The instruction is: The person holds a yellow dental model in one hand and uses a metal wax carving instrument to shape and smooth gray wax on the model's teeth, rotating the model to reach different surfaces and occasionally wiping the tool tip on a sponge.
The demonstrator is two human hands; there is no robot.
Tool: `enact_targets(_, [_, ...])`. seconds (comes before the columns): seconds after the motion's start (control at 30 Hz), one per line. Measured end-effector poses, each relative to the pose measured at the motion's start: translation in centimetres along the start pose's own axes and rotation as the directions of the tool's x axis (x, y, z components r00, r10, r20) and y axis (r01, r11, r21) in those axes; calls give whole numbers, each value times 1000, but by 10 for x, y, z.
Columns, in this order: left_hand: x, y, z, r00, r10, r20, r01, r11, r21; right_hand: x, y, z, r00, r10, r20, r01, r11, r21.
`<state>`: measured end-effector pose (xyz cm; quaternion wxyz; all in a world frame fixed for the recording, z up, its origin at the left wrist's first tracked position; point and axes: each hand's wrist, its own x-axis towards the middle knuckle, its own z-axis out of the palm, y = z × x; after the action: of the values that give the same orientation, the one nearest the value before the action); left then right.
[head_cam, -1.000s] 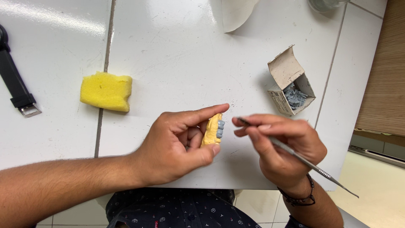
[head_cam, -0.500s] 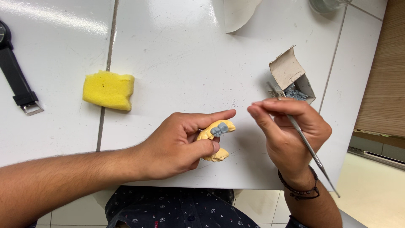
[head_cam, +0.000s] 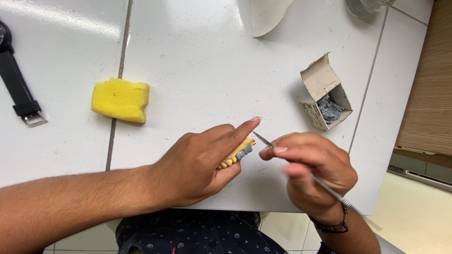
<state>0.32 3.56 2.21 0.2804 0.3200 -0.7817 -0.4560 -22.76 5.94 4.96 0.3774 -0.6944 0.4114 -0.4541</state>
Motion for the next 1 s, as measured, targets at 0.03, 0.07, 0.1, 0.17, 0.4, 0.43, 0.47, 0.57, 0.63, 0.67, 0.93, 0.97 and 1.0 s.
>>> enact_targets(0.03, [0,-2,0,1000,14,-3,-14,1000,15,-1,-1,0,1000,-13,26,15,997,-81])
enact_targets(0.07, [0,-3,0,1000,28,-7,-28,999,31,-1,-1,0,998,-25,55,33,987,-160])
enact_targets(0.1, [0,-4,0,999,43,-24,-42,997,57,-1,-1,1,998,-23,59,33,985,-169])
enact_targets(0.17, [-2,-6,-1,996,75,-57,-68,991,111,-1,-2,5,998,-20,66,32,982,-187])
enact_targets(0.4, [-3,-5,-2,989,85,-121,-71,991,111,4,-8,10,981,-156,113,178,960,-218])
enact_targets(0.43, [-3,-4,-2,988,94,-126,-78,989,126,4,-9,10,975,-176,134,202,955,-217])
enact_targets(0.47, [-4,-3,-2,986,102,-131,-84,987,140,5,-9,10,968,-196,155,227,950,-214])
enact_targets(0.57, [-5,-2,-4,981,123,-147,-99,982,159,2,-13,9,979,-145,140,171,965,-197])
enact_targets(0.63, [-5,-1,-4,981,136,-141,-105,973,207,0,-15,7,986,-119,115,143,964,-226])
enact_targets(0.67, [-4,0,-5,980,142,-138,-107,967,231,-1,-16,7,989,-106,103,128,962,-240])
enact_targets(0.93, [2,11,-9,962,163,-217,-88,944,317,5,-19,-3,985,-54,161,79,985,-156])
enact_targets(0.97, [3,13,-9,958,168,-232,-86,942,325,5,-20,-3,982,-65,178,94,983,-159])
enact_targets(1.0, [5,14,-9,959,166,-232,-84,941,328,5,-22,-3,985,-60,163,89,979,-183])
